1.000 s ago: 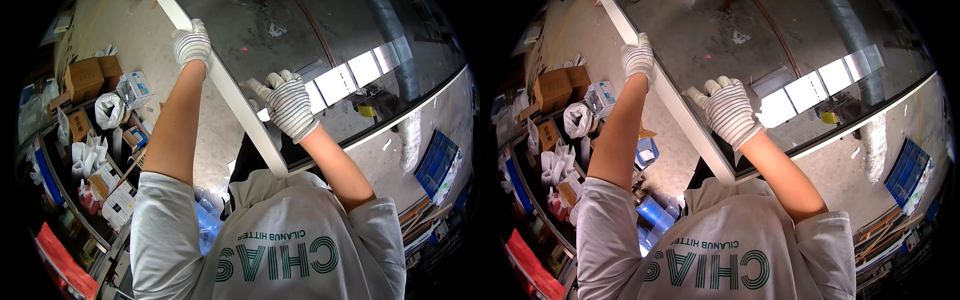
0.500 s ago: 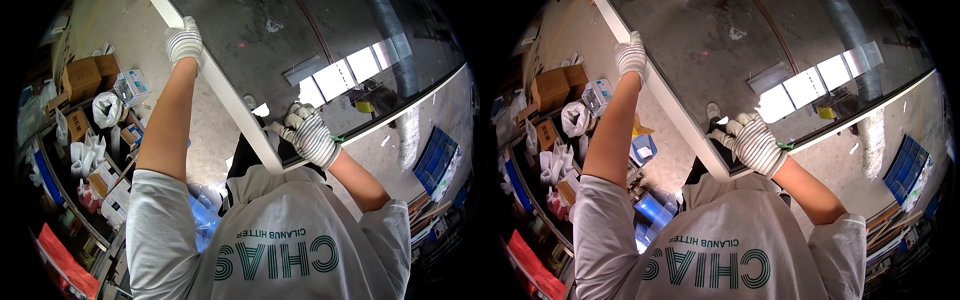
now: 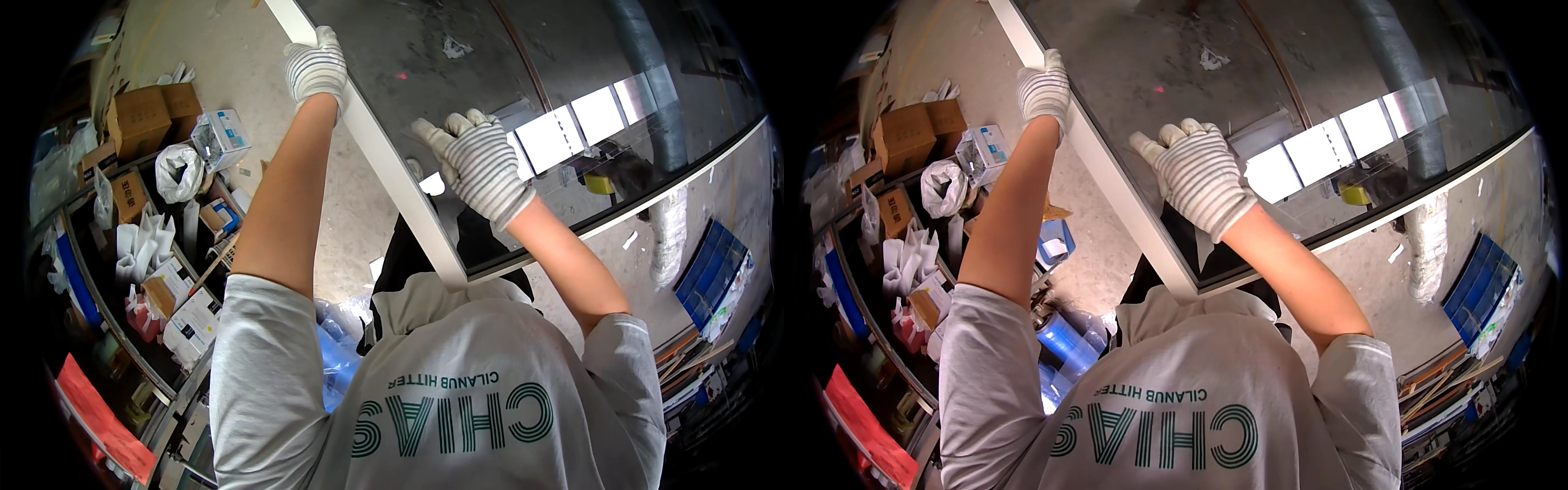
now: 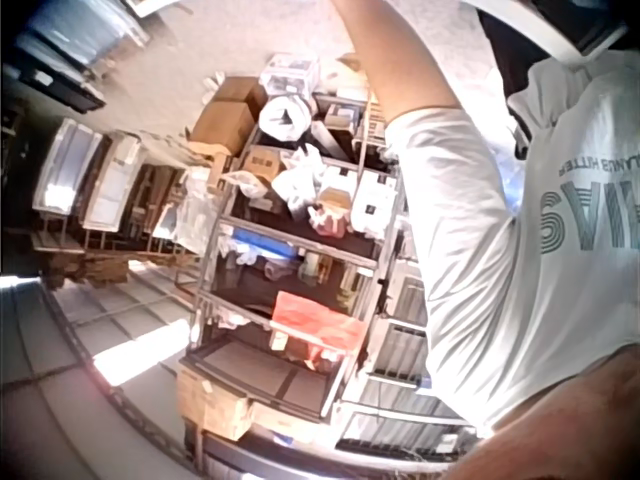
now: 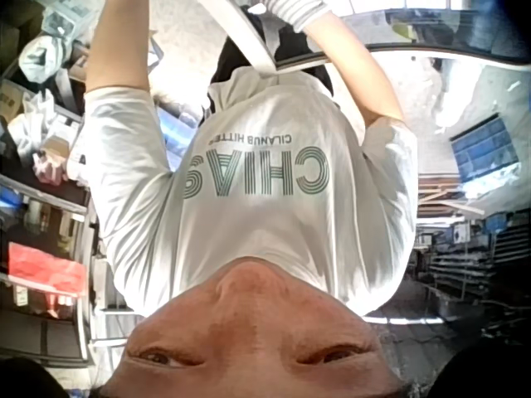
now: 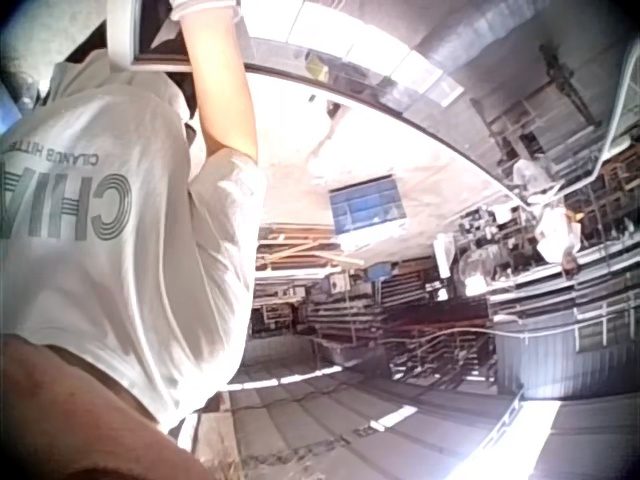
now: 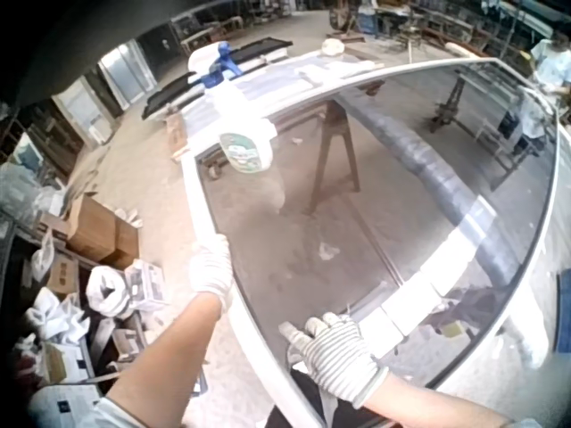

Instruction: The person cleans a large glass pane resting on a workbench in a workshop. They spray a cleaning solution onto the glass and wipe it with a white cloth, focusing on the surface and edges. The person also uses a small tool to scrape or remove residue from the frame of the glass.

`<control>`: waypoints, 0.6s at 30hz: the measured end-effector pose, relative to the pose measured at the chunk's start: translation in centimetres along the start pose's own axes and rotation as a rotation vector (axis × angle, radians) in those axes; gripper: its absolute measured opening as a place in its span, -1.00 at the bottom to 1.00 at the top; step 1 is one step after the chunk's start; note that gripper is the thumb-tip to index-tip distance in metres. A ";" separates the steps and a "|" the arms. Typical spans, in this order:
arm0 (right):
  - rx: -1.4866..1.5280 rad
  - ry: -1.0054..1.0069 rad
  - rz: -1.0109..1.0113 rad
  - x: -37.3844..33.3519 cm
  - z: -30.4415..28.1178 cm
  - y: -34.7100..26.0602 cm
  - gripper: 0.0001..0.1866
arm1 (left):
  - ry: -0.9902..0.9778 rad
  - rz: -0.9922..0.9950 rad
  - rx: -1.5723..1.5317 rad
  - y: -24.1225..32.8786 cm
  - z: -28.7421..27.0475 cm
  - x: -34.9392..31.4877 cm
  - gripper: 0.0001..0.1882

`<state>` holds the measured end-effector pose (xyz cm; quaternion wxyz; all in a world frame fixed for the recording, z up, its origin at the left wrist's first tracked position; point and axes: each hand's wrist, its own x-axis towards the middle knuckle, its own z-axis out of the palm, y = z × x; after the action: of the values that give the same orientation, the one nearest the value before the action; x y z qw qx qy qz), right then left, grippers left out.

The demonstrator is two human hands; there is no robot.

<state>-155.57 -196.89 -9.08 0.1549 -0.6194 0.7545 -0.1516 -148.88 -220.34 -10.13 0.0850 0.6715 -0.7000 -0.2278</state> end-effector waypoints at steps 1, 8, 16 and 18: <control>-0.031 0.015 0.022 1.2 0.6 -0.5 -0.57 | -0.010 -0.002 0.008 0.0 -0.1 -0.1 -0.35; -0.050 0.015 0.019 0.9 1.1 -1.9 -0.59 | -0.016 -0.023 -0.012 -0.1 -0.3 -0.3 -0.39; -0.050 0.058 -0.036 -3.8 1.2 -2.1 -0.62 | 0.089 0.044 0.024 -2.1 1.3 1.6 -0.30; -0.021 0.067 -0.092 -5.6 1.5 -1.9 -0.61 | 0.105 0.016 0.018 -2.5 0.9 1.4 -0.30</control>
<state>-152.26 -191.83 -9.36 0.1158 -0.6496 0.7317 -0.1710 -147.14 -221.52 -12.31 0.1173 0.6777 -0.7019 -0.1852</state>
